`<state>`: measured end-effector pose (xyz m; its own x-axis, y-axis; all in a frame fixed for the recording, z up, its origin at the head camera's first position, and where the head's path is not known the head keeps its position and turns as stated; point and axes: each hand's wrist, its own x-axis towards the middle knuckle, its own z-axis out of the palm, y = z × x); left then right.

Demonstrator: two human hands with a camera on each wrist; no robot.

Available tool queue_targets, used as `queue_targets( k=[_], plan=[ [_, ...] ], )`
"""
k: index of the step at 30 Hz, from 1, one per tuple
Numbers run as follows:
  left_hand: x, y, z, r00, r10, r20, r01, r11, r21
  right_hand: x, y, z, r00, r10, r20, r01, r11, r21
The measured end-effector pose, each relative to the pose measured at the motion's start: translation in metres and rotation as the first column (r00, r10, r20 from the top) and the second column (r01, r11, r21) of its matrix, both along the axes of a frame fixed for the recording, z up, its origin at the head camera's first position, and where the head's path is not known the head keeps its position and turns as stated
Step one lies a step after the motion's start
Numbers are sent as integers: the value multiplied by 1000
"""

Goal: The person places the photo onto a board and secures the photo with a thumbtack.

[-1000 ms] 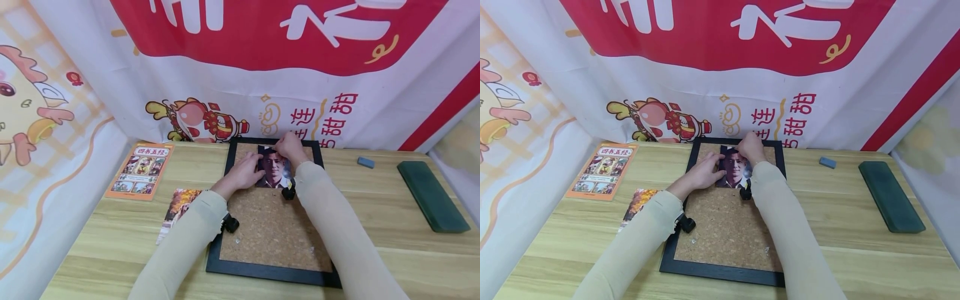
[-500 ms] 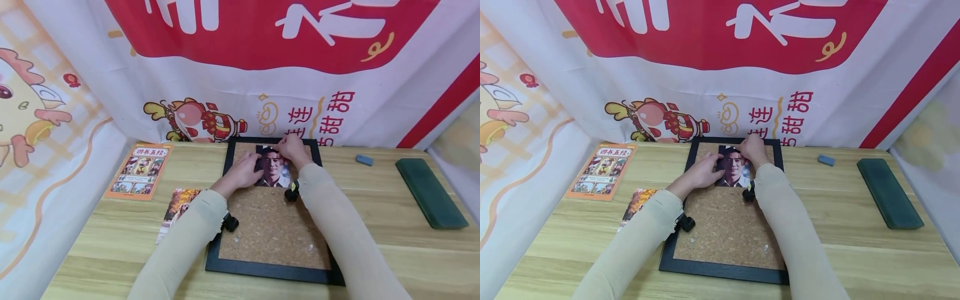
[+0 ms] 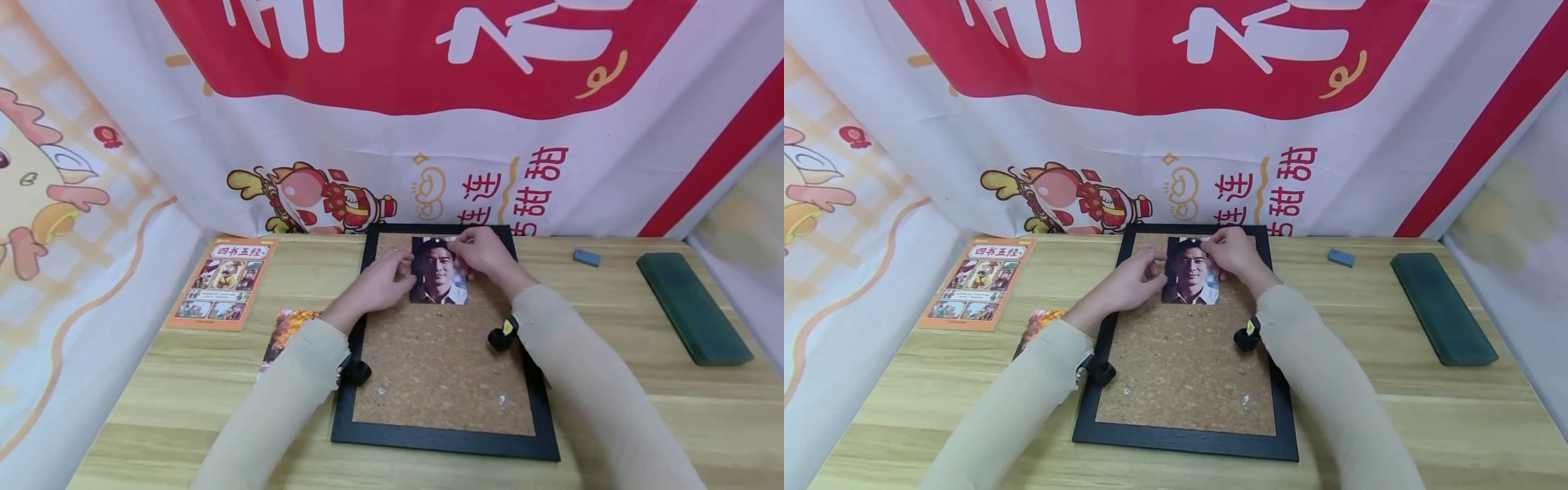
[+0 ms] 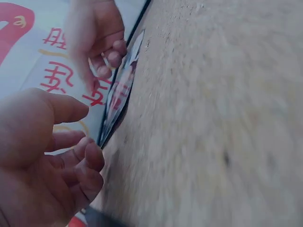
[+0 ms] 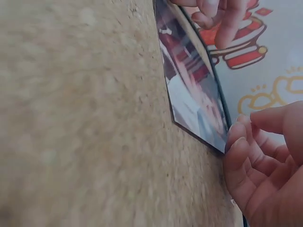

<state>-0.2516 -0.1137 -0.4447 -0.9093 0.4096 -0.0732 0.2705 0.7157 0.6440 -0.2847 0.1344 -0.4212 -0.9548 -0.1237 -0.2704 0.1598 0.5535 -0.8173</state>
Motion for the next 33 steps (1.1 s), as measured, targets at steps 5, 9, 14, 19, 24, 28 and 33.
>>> queue_targets(
  k=[5,9,14,19,24,28,33],
  plan=[
    [27,-18,33,999,17,30,-19,995,97,16,12,9,999,19,-30,-20,999,-31],
    [38,-37,41,999,36,19,-38,993,108,30,26,16,998,47,-40,-49,998,-47],
    [53,-63,47,998,62,17,-64,994,92,48,45,24,994,100,-53,-99,995,18],
    [68,-87,46,994,109,22,-110,994,20,65,65,29,988,135,-75,-128,988,84],
    [79,-108,45,991,134,11,-133,990,-41,82,84,32,983,144,-114,-133,986,102],
    [88,-121,45,987,157,-22,-159,984,-82,94,98,31,977,156,-143,-141,984,109],
    [100,-137,45,979,200,-43,-204,969,-140,108,113,25,971,177,-161,-151,975,161]
  ],
)
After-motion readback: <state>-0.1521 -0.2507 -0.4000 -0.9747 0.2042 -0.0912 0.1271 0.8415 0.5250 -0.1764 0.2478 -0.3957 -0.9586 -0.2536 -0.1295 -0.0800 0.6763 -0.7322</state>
